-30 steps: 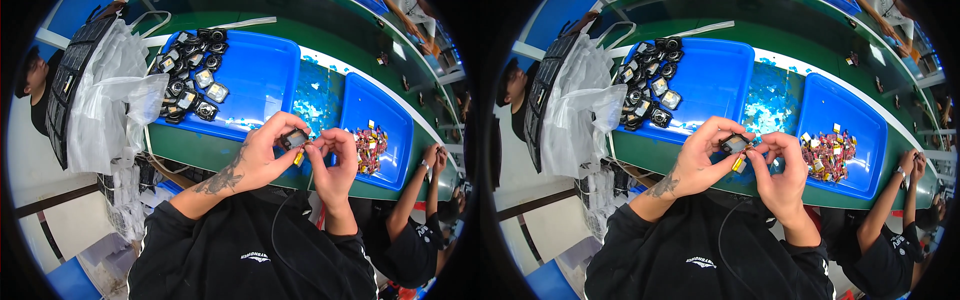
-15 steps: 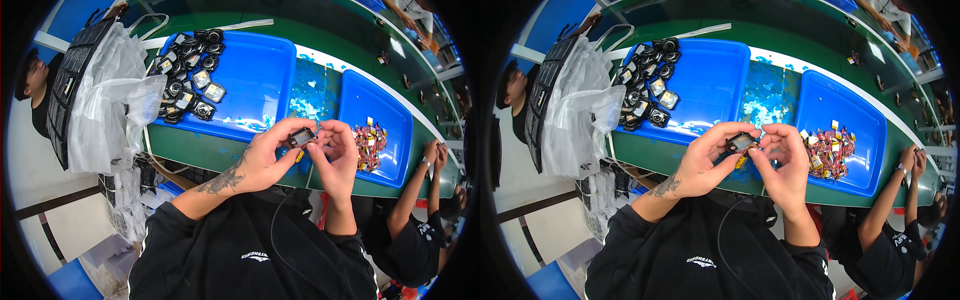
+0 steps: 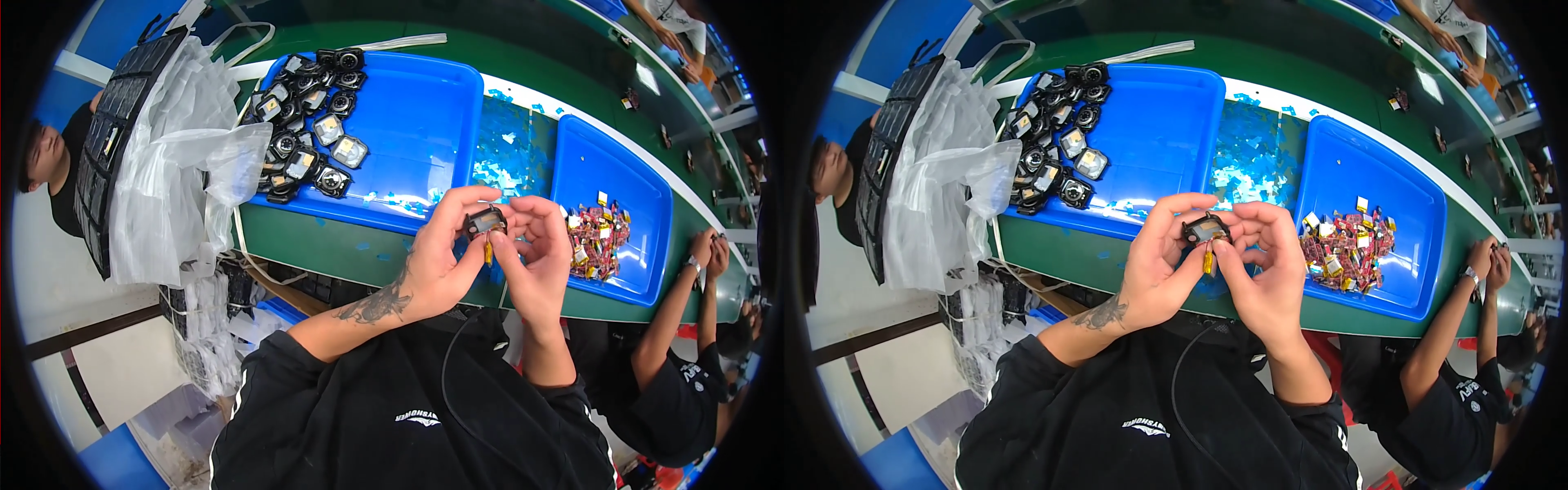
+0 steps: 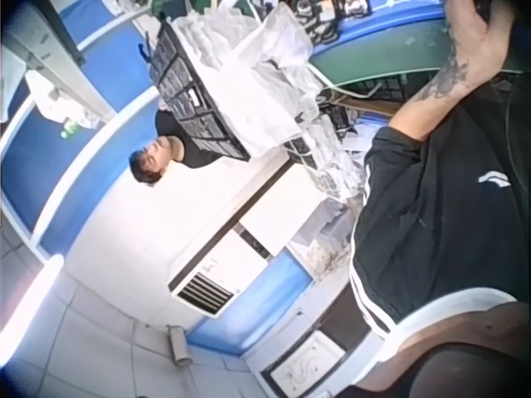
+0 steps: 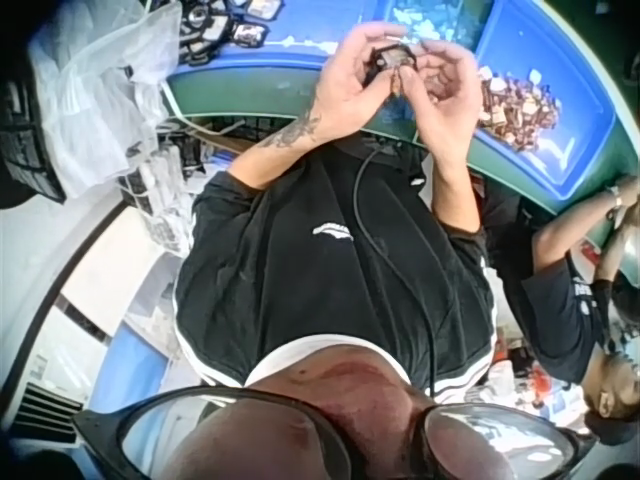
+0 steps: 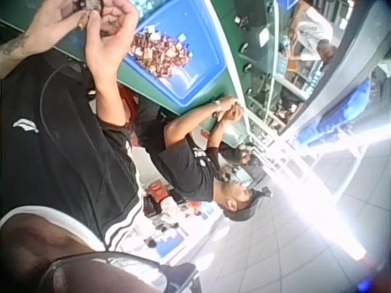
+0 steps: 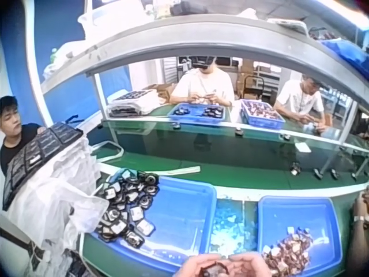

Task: Manually assemble small electronic components into casings on a factory assembly line.

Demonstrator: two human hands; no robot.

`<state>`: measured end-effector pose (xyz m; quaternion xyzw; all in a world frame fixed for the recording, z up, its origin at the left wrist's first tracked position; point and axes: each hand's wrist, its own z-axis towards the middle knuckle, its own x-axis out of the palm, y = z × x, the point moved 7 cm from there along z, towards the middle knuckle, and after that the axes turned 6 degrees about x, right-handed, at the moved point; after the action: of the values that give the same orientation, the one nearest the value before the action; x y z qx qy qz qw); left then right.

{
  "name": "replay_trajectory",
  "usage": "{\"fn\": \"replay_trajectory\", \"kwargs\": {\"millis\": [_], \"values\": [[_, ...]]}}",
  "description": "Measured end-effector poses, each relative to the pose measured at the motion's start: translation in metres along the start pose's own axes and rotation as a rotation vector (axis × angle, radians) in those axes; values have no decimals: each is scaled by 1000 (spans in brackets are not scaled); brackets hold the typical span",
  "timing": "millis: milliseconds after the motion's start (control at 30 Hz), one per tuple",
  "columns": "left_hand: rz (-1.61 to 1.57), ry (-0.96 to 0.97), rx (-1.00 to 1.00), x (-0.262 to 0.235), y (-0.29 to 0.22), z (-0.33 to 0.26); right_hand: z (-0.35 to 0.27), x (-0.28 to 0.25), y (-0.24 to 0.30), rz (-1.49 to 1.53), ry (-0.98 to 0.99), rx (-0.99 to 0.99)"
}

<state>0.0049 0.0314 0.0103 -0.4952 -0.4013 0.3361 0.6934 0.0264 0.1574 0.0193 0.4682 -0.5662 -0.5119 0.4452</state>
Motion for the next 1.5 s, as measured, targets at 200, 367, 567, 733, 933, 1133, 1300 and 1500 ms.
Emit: {"fn": "replay_trajectory", "kwargs": {"millis": [200,367,567,733,933,1133,1300,1500], "values": [[-141,-51,91,2,0,-4,10,6,-10,283,57,162],[-161,-74,105,-5,2,-2,6,10,-5,86,3,76],[-148,-39,127,-5,-1,-4,6,14,-3,125,-7,46],[-247,-129,-47,-34,-3,-11,22,16,-9,204,86,216],[1088,-377,307,-125,-56,-23,132,-24,34,-327,35,2],[1556,-235,102,-156,-63,-21,290,-97,-28,-527,-196,235],[1589,-62,46,-145,-67,-7,301,-105,-45,-596,-198,242],[1696,111,90,-117,-59,15,260,-141,-13,-409,-271,319]]}}
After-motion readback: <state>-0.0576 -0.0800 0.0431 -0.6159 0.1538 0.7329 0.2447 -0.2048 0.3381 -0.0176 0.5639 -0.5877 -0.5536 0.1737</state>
